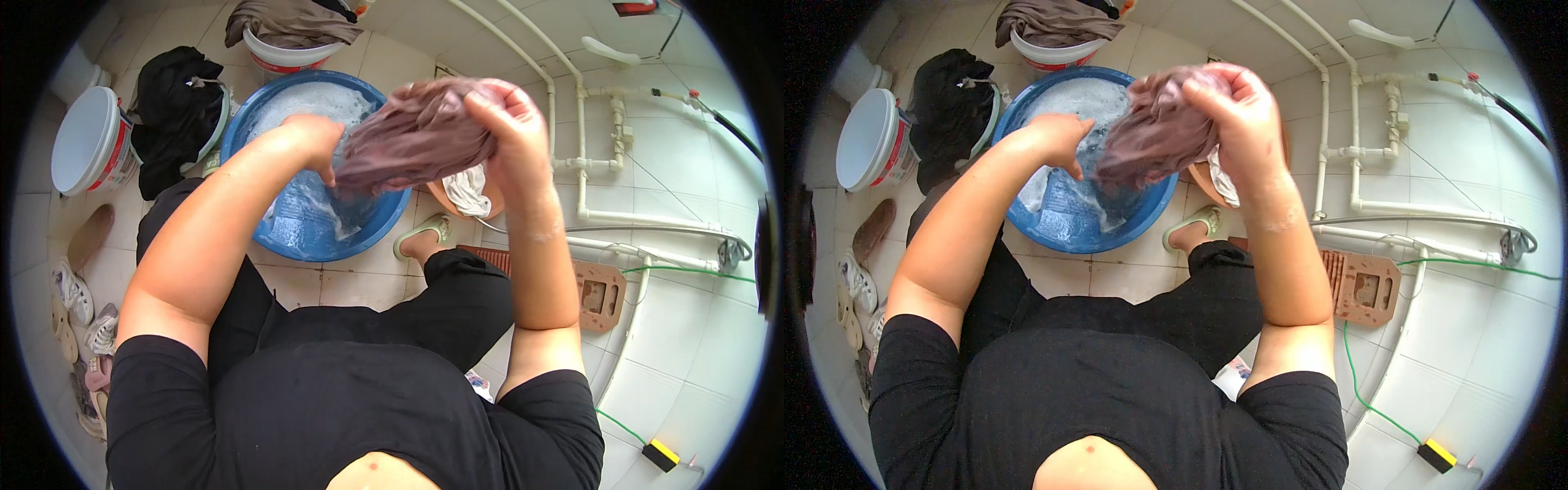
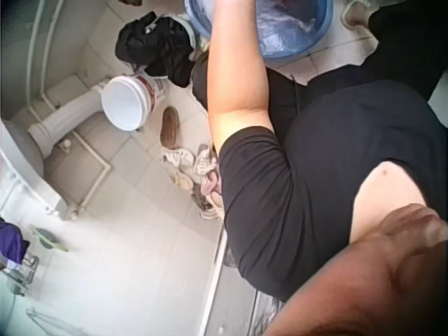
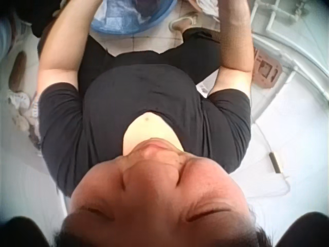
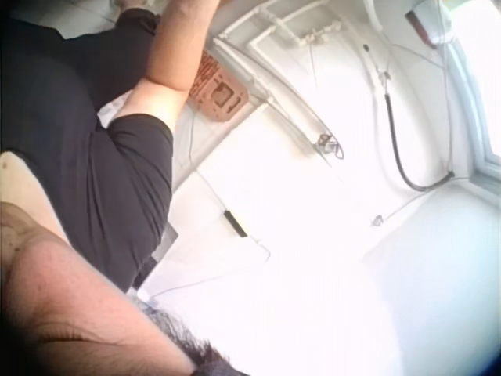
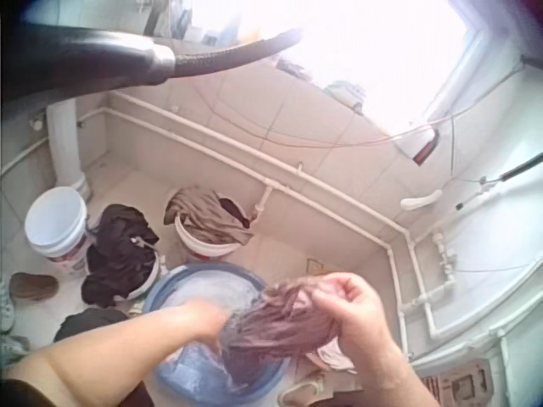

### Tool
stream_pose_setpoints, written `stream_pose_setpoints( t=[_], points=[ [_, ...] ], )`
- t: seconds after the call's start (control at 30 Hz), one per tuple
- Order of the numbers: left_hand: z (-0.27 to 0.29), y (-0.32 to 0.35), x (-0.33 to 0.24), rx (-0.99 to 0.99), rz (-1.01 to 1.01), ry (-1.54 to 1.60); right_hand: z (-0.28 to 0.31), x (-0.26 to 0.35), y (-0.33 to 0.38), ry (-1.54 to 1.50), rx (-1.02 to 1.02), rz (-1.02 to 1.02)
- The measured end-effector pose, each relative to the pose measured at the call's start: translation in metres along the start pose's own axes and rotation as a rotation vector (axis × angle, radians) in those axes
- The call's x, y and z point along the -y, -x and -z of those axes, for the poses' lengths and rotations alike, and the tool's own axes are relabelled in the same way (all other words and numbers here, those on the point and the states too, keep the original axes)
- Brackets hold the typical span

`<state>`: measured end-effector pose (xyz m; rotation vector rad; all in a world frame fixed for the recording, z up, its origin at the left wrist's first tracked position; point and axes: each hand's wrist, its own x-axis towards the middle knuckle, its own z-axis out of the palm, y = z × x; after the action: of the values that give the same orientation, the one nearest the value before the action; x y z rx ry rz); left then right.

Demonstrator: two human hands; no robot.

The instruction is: The person hand-washes various garments in a blue basin filled with soapy water. They scrub and rinse a pink cloth, a brown cloth, a black garment, and a striped shirt, transferring each item to a separate container after washing.

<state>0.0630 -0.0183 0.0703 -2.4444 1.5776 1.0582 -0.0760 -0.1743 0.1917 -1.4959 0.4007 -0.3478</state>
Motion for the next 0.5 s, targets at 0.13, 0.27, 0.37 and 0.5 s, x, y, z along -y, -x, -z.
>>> stream_pose_setpoints(
  t=[0.13, 0.27, 0.37, 0.5],
  points=[
    [-0.017, -0.005, -0.009, -0.220, 0.020, 0.049, -0.019, 0.065, 0.000, -0.196, 0.056, 0.153],
    [-0.021, -0.017, -0.019, -0.974, -0.004, 0.059, -0.049, 0.098, 0.014, -0.476, 0.350, 0.248],
    [-0.001, -0.020, -0.012, -0.837, -0.155, 0.622, -0.037, 0.103, 0.016, -0.540, 0.385, 0.289],
    [0.001, -0.027, -0.001, -0.674, -0.159, 1.661, 0.020, 0.082, 0.025, -0.594, 0.280, 0.269]
  ],
)
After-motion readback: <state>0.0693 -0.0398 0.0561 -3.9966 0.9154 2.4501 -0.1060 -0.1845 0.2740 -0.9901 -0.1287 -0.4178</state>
